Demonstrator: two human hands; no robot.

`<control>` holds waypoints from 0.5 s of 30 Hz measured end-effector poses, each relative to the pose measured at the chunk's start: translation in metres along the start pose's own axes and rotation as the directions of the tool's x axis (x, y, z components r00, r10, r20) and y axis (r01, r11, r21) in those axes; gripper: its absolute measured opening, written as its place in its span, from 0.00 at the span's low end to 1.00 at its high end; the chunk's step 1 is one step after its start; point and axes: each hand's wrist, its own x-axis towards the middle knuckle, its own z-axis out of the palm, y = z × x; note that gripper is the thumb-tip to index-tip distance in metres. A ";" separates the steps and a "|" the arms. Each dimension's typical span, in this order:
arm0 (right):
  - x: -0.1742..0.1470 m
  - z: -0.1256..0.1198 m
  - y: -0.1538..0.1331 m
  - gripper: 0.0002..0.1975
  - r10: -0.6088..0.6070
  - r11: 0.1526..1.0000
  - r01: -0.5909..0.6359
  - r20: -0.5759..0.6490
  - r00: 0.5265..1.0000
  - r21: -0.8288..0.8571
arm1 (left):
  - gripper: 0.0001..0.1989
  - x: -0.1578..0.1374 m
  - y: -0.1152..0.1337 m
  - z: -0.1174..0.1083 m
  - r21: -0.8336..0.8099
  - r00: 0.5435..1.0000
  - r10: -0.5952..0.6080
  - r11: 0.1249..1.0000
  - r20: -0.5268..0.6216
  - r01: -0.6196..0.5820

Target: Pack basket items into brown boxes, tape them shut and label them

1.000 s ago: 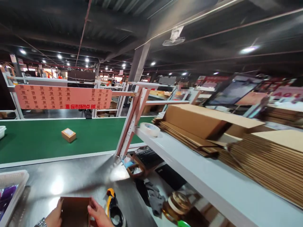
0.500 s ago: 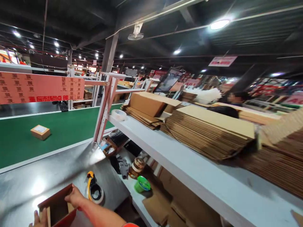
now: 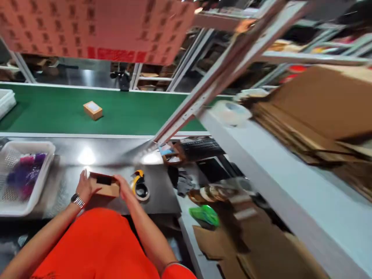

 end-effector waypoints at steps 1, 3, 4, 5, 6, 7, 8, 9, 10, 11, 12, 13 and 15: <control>-0.003 -0.002 0.006 0.30 0.023 1.000 -0.023 -0.002 1.000 -0.006 | 0.47 -0.003 -0.001 0.005 0.078 0.996 0.079 0.994 -0.051 -0.075; -0.008 -0.009 0.015 0.38 0.047 0.999 -0.047 -0.022 0.999 -0.023 | 0.36 -0.008 -0.004 0.017 0.156 0.955 0.296 0.944 -0.013 -0.290; -0.010 -0.013 0.019 0.41 0.049 0.998 -0.049 -0.027 0.998 -0.029 | 0.30 -0.011 -0.005 0.022 0.159 0.926 0.377 0.913 0.022 -0.375; -0.012 -0.016 0.022 0.43 0.048 0.998 -0.049 -0.032 0.998 -0.036 | 0.27 -0.013 -0.007 0.028 0.148 0.900 0.433 0.888 0.053 -0.436; -0.013 -0.019 0.024 0.45 0.046 0.998 -0.047 -0.033 0.998 -0.045 | 0.26 -0.014 -0.009 0.032 0.133 0.884 0.461 0.874 0.074 -0.467; -0.014 -0.021 0.026 0.47 0.046 0.997 -0.047 -0.029 0.999 -0.055 | 0.25 -0.015 -0.010 0.036 0.115 0.876 0.473 0.869 0.091 -0.481; -0.015 -0.022 0.028 0.49 0.048 0.996 -0.050 -0.025 0.999 -0.068 | 0.26 -0.016 -0.011 0.038 0.098 0.874 0.476 0.869 0.103 -0.485; -0.016 -0.022 0.030 0.50 0.049 0.995 -0.051 -0.019 0.999 -0.082 | 0.26 -0.016 -0.012 0.040 0.078 0.874 0.472 0.873 0.112 -0.481; -0.017 -0.022 0.032 0.52 0.047 0.994 -0.048 -0.014 0.999 -0.096 | 0.27 -0.016 -0.012 0.041 0.055 0.876 0.468 0.877 0.118 -0.477; -0.017 -0.021 0.033 0.53 0.036 0.993 -0.038 -0.012 0.999 -0.115 | 0.27 -0.016 -0.013 0.042 0.029 0.877 0.466 0.881 0.119 -0.472; -0.018 -0.021 0.034 0.53 0.018 0.990 -0.020 -0.014 1.000 -0.139 | 0.27 -0.016 -0.013 0.043 0.002 0.878 0.464 0.884 0.115 -0.467; -0.019 -0.020 0.036 0.53 -0.005 0.986 0.001 -0.022 1.000 -0.165 | 0.26 -0.016 -0.014 0.043 -0.026 0.880 0.463 0.886 0.106 -0.463; -0.020 -0.018 0.037 0.52 -0.046 0.978 0.036 -0.047 0.998 -0.203 | 0.26 -0.016 -0.015 0.044 -0.072 0.883 0.462 0.886 0.083 -0.457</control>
